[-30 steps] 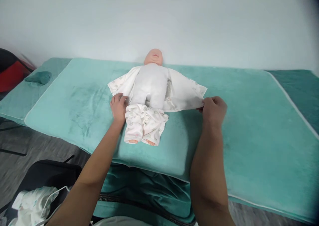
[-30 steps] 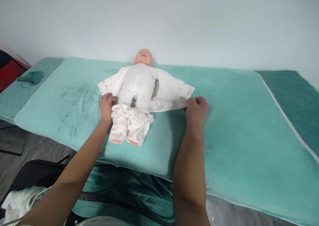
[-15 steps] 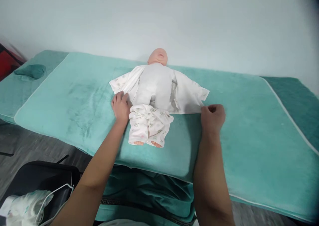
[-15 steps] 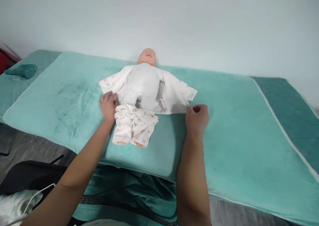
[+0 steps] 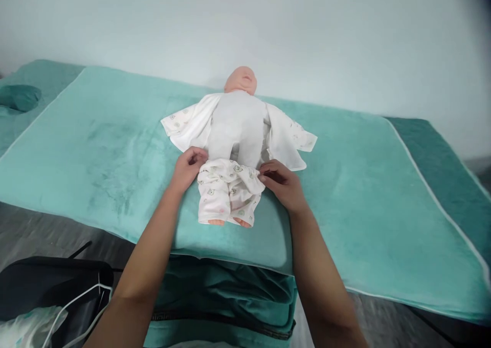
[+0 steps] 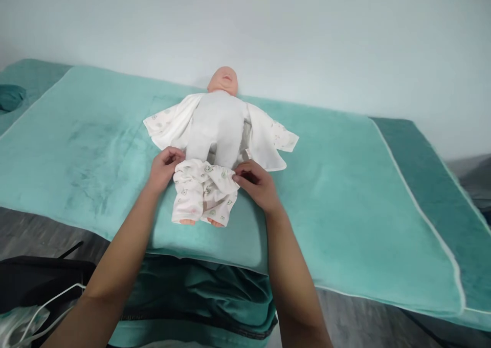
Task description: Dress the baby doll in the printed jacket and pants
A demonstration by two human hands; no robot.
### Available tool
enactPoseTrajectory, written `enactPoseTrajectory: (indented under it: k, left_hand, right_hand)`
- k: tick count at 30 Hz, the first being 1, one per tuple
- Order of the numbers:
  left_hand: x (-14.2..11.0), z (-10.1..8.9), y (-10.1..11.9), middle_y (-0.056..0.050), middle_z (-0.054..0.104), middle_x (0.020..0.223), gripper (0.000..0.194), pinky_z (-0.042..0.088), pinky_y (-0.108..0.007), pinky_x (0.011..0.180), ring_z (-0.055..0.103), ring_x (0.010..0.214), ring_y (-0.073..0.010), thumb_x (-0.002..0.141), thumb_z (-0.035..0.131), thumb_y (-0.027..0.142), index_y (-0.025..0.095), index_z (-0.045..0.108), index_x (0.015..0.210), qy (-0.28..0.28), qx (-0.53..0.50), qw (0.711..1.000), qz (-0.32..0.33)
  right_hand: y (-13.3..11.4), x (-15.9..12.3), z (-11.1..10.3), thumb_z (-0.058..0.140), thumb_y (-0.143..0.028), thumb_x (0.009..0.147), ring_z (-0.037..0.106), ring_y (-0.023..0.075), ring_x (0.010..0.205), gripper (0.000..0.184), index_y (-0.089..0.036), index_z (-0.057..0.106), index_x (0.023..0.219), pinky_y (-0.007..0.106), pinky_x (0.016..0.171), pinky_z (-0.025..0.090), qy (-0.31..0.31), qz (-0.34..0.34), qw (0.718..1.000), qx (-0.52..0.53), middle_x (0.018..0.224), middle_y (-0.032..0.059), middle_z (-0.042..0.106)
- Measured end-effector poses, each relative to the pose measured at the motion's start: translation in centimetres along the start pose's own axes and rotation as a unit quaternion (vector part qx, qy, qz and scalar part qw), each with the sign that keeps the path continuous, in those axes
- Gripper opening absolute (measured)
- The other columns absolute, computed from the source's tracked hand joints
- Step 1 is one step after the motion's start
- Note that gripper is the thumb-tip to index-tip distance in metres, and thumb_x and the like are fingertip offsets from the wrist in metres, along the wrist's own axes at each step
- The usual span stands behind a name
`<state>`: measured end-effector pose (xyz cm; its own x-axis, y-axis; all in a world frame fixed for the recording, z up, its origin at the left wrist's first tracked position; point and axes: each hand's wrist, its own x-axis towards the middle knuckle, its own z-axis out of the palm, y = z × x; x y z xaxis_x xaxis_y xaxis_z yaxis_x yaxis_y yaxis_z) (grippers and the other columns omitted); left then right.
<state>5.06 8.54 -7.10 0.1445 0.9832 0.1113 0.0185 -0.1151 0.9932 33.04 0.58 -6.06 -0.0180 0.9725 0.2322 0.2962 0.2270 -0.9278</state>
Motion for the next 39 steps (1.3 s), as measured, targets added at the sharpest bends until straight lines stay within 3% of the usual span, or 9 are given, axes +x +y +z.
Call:
enactPoseTrajectory:
  k: [4, 9, 15, 22, 27, 29, 32, 35, 39]
  left_hand:
    - [-0.8, -0.6, 0.9, 0.001, 0.056, 0.074, 0.011, 0.037, -0.026, 0.063, 0.050, 0.068, -0.0127, 0.083, 0.071, 0.029, 0.020, 0.071, 0.089, -0.092, -0.059, 0.994, -0.016]
    - [-1.0, -1.6, 1.2, -0.003, 0.061, 0.106, 0.016, 0.046, -0.027, 0.079, 0.058, 0.091, -0.0155, 0.083, 0.074, 0.030, 0.020, 0.070, 0.095, -0.187, -0.056, 0.981, -0.001]
    - [-0.9, -2.1, 0.7, -0.010, 0.055, 0.136, 0.014, 0.045, -0.037, 0.106, 0.054, 0.128, -0.0240, 0.087, 0.073, 0.032, 0.020, 0.068, 0.093, -0.153, 0.026, 0.985, 0.072]
    - [-0.1, -0.4, 0.8, -0.012, 0.043, 0.162, 0.014, 0.036, -0.046, 0.120, 0.042, 0.149, -0.0266, 0.093, 0.064, 0.033, 0.021, 0.059, 0.094, -0.128, -0.011, 0.989, 0.079]
    - [2.2, 1.2, 1.8, -0.009, 0.069, 0.127, 0.009, 0.045, -0.038, 0.103, 0.063, 0.119, -0.0210, 0.097, 0.055, 0.030, 0.022, 0.050, 0.097, -0.052, -0.004, 0.996, 0.072]
    - [3.9, 1.8, 2.3, -0.003, 0.069, 0.098, 0.006, 0.046, -0.032, 0.089, 0.064, 0.096, -0.0174, 0.097, 0.054, 0.027, 0.022, 0.050, 0.097, -0.016, 0.040, 0.997, 0.071]
    - [6.9, 2.6, 2.5, 0.004, 0.053, 0.073, 0.005, 0.040, -0.028, 0.074, 0.052, 0.073, -0.0141, 0.095, 0.056, 0.025, 0.023, 0.051, 0.096, 0.010, 0.068, 0.996, 0.065]
    - [9.1, 3.1, 1.8, 0.006, 0.044, 0.067, 0.007, 0.035, -0.026, 0.065, 0.043, 0.063, -0.0125, 0.094, 0.058, 0.027, 0.022, 0.053, 0.094, 0.009, 0.000, 0.999, 0.038]
    - [9.1, 3.3, 0.4, 0.005, 0.049, 0.070, 0.011, 0.035, -0.025, 0.063, 0.044, 0.064, -0.0116, 0.088, 0.065, 0.029, 0.021, 0.059, 0.093, 0.012, -0.064, 0.998, -0.006]
  right_hand:
    - [0.3, 0.1, -0.4, 0.081, -0.037, 0.082, 0.062, 0.0203, 0.098, 0.021, -0.028, 0.071, 0.099, 0.035, 0.088, 0.051, -0.039, 0.003, 0.997, 0.060, 0.104, 0.0030, 0.064]
    - [1.2, 0.1, -0.5, 0.083, -0.037, 0.080, 0.061, 0.0195, 0.094, 0.020, -0.027, 0.069, 0.092, 0.034, 0.086, 0.050, -0.045, 0.006, 0.996, 0.078, 0.100, 0.0027, 0.064]
    - [2.5, -0.3, -0.3, 0.079, -0.035, 0.085, 0.060, 0.0182, 0.088, 0.017, -0.027, 0.065, 0.091, 0.034, 0.082, 0.048, 0.015, -0.008, 0.999, 0.039, 0.095, 0.0005, 0.066]
    - [2.2, 0.4, 0.7, 0.073, -0.031, 0.088, 0.058, 0.0178, 0.087, 0.013, -0.026, 0.061, 0.090, 0.032, 0.076, 0.047, 0.087, -0.073, 0.991, -0.072, 0.095, 0.0012, 0.060]
    - [1.2, 1.8, 1.8, 0.072, -0.033, 0.088, 0.062, 0.0218, 0.111, 0.017, -0.026, 0.057, 0.093, 0.037, 0.092, 0.051, 0.137, -0.070, 0.988, -0.031, 0.119, 0.0064, 0.064]
    - [0.8, 3.3, 1.6, 0.072, -0.039, 0.088, 0.064, 0.0193, 0.092, 0.021, -0.026, 0.056, 0.093, 0.034, 0.081, 0.051, 0.174, -0.031, 0.984, -0.029, 0.101, 0.0031, 0.067]
    - [0.3, 6.4, 0.7, 0.073, -0.049, 0.085, 0.050, 0.0148, 0.060, 0.029, -0.028, 0.053, 0.089, 0.028, 0.056, 0.041, 0.189, 0.021, 0.982, -0.008, 0.067, -0.0048, 0.054]
    - [0.4, 9.2, 0.0, 0.077, -0.052, 0.079, 0.041, 0.0127, 0.050, 0.036, -0.029, 0.050, 0.086, 0.026, 0.048, 0.031, 0.167, 0.042, 0.983, 0.062, 0.058, -0.0078, 0.046]
    - [2.0, 10.1, 0.3, 0.077, -0.055, 0.076, 0.044, 0.0129, 0.054, 0.037, -0.027, 0.053, 0.083, 0.026, 0.050, 0.035, 0.170, 0.076, 0.979, 0.078, 0.063, -0.0064, 0.052]
